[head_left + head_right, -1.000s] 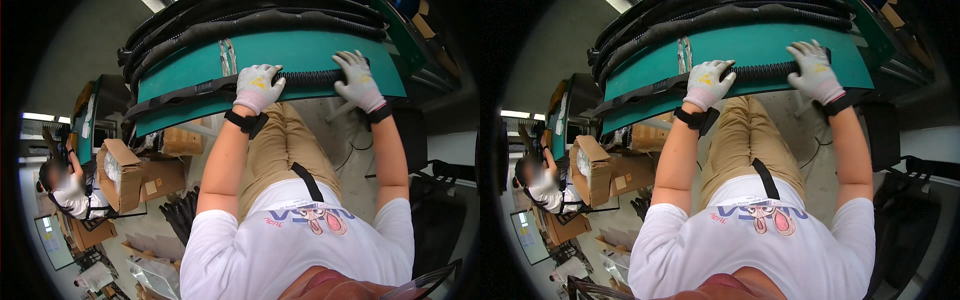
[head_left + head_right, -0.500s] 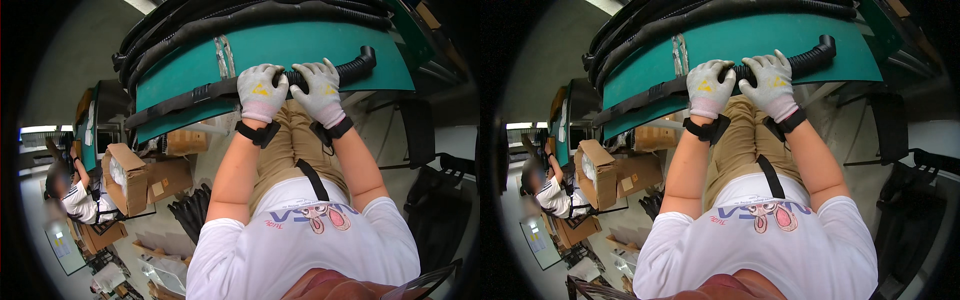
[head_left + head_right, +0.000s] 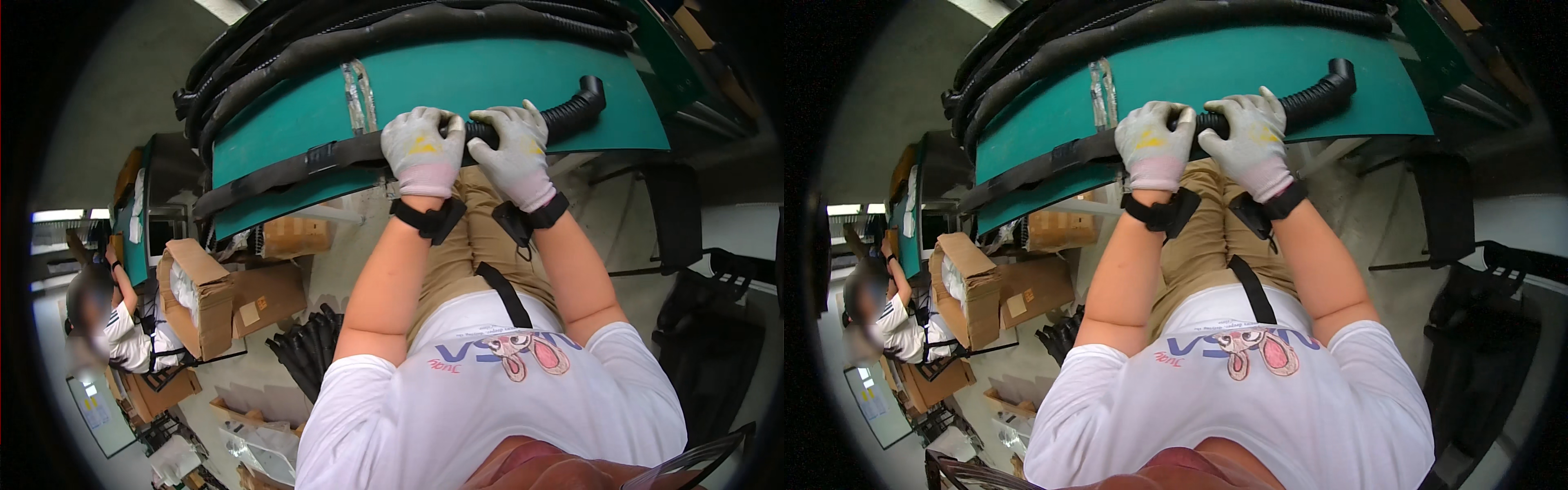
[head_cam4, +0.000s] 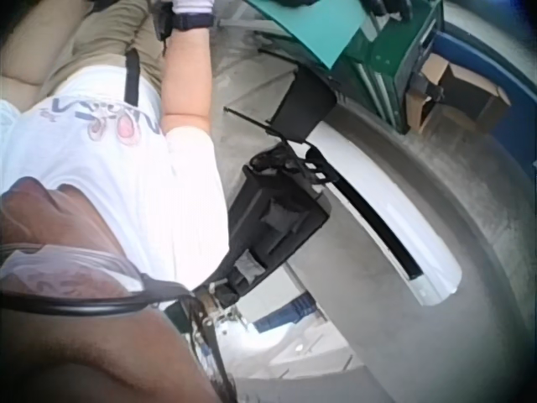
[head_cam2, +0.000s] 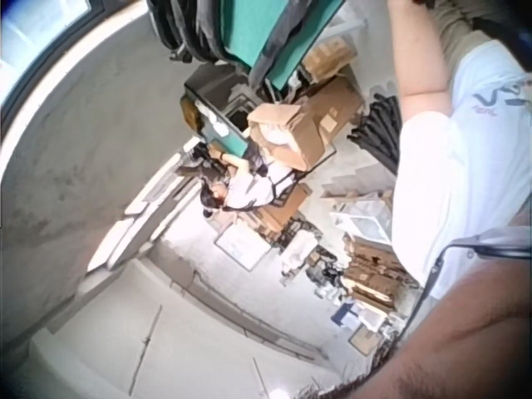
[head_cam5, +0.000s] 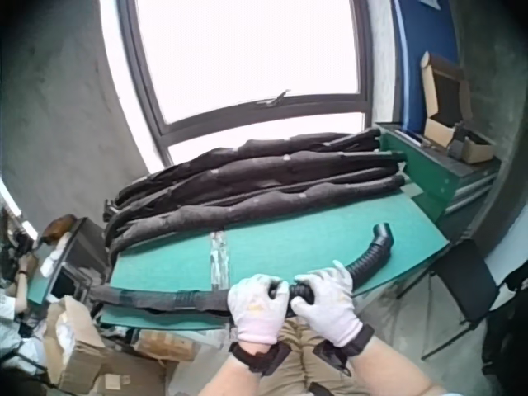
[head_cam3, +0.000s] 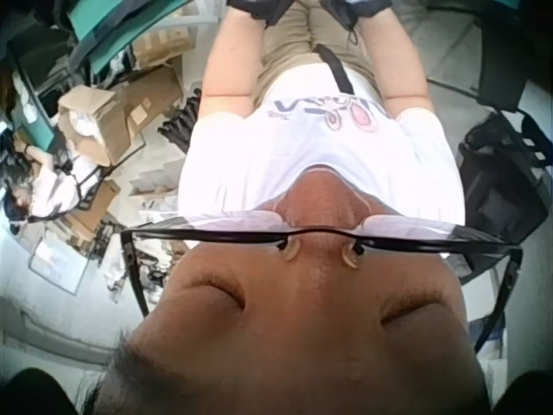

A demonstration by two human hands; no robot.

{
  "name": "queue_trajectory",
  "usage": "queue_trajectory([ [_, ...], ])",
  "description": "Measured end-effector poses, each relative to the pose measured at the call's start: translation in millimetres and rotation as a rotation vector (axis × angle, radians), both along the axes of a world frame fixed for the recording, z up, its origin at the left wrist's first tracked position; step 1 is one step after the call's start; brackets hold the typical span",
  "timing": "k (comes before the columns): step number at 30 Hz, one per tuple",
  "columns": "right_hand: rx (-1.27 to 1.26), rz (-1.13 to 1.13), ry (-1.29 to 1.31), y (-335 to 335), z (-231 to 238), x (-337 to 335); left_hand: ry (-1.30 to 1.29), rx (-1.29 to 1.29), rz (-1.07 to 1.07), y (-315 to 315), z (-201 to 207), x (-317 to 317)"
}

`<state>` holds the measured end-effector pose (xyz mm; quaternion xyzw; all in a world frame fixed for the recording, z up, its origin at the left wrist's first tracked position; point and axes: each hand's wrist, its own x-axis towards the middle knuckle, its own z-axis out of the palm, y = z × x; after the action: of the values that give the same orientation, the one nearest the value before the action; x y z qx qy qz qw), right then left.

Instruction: The recorder is assembling black corrugated tubes with protective sleeves on a green workbench.

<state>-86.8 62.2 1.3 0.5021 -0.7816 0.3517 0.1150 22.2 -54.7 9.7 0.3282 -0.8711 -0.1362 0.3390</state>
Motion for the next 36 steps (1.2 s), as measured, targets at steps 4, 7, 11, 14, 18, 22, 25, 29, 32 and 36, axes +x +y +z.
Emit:
queue_trajectory([
  [4, -0.017, -0.04, -0.033, -1.6, -0.7, 2.4, 0.044, -0.048, -0.087, 0.9, -1.3, 6.9],
  [7, -0.024, -0.052, -0.063, -3.9, -0.7, 1.7, 0.033, -0.063, -0.084, 0.3, -0.3, 6.9],
  [11, -0.008, -0.073, -0.091, -8.3, 2.2, -0.9, 0.014, -0.048, -0.084, 0.0, 1.4, 6.5],
  [14, 0.048, -0.107, -0.097, -13.9, 7.1, -3.4, -0.009, -0.026, -0.074, 0.6, 2.5, 6.9],
  [18, 0.174, -0.135, -0.049, -19.0, 15.6, -9.6, -0.039, 0.01, -0.085, -1.5, 5.4, 7.5],
  [22, 0.16, 0.069, -0.024, -1.1, 18.7, -16.2, -0.079, 0.064, -0.107, -4.5, 4.5, 10.3],
  [25, 0.234, 0.156, 0.102, 22.4, 19.4, -23.6, -0.163, -0.086, -0.22, -6.7, 1.9, 20.4],
  [29, 0.302, 0.237, 0.125, 25.8, 21.0, -38.5, -0.191, -0.191, -0.299, -13.7, 2.6, 35.2],
  [32, 0.219, 0.189, 0.149, 18.3, 18.4, -36.7, -0.159, -0.114, -0.371, -21.6, 4.7, 30.5],
  [36, 0.176, 0.062, 0.15, 13.5, 13.3, -25.5, -0.176, -0.078, -0.226, -15.4, 2.1, 18.9],
])
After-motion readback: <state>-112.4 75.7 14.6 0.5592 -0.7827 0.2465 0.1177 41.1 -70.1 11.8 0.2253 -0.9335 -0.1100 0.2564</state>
